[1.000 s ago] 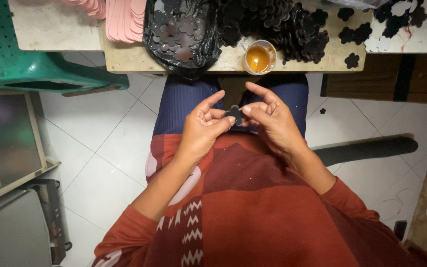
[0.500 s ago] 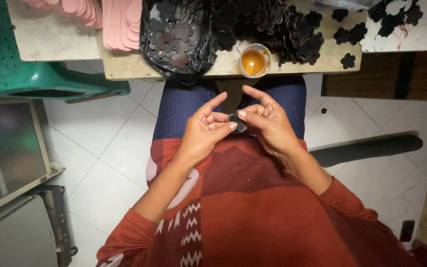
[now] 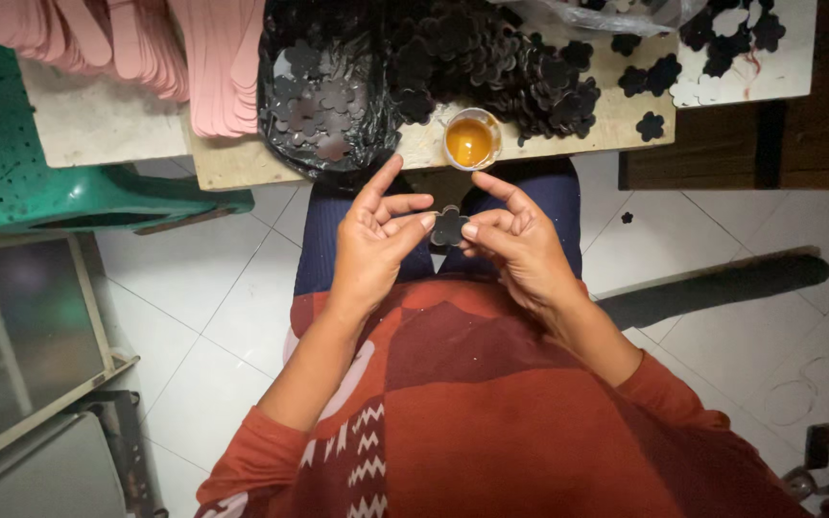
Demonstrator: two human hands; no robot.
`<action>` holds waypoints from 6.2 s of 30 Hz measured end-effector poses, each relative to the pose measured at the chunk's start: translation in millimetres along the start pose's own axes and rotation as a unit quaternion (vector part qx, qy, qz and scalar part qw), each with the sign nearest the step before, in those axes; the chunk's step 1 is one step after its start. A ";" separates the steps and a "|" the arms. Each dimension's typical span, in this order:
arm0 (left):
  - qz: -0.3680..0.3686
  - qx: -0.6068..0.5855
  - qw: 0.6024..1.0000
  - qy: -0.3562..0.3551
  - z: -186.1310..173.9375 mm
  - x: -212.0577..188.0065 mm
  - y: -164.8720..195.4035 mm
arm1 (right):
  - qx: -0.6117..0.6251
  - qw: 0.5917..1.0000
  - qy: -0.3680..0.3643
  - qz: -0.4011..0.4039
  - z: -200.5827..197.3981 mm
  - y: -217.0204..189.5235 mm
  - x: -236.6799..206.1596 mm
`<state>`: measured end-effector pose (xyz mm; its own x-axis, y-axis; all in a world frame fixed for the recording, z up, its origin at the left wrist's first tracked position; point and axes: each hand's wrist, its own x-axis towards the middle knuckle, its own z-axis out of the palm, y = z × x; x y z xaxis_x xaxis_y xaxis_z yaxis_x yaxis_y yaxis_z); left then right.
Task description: The person sits at a table and repeatedly picks up small black and white flower-shaped craft pieces, aligns them, and presses them together by hand. They place the assembled pairs onto the table and continue the process with additional pieces from a plastic bag and a pile on the table.
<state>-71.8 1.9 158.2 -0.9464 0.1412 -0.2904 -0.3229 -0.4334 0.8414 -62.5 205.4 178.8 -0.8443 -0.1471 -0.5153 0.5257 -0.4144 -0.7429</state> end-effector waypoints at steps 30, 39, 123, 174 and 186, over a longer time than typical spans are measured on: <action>-0.032 0.025 0.999 0.006 19.9 6.3 -32.2 | -0.010 0.998 0.025 -0.054 -21.8 1.9 5.7; -0.056 0.068 0.996 -0.003 27.6 6.4 -32.5 | -0.059 0.996 0.032 -0.061 -27.1 -2.8 2.7; -0.064 0.037 0.997 -0.027 39.3 -7.2 -34.4 | -0.224 0.939 0.031 -0.260 -39.9 -8.2 -22.4; -0.028 0.080 0.995 0.051 -30.8 -3.9 -35.1 | -0.684 0.585 0.074 -0.431 -19.0 -23.0 43.1; -0.037 0.053 0.995 0.070 -22.0 -5.0 -27.7 | -0.704 0.575 0.054 -0.415 -24.0 -10.2 25.5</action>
<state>-58.0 -6.4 126.3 -0.9119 0.0414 -0.4084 -0.3983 -0.3298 0.8559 -86.9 227.4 163.0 -0.8939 -0.3349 0.2980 -0.4246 0.8458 -0.3231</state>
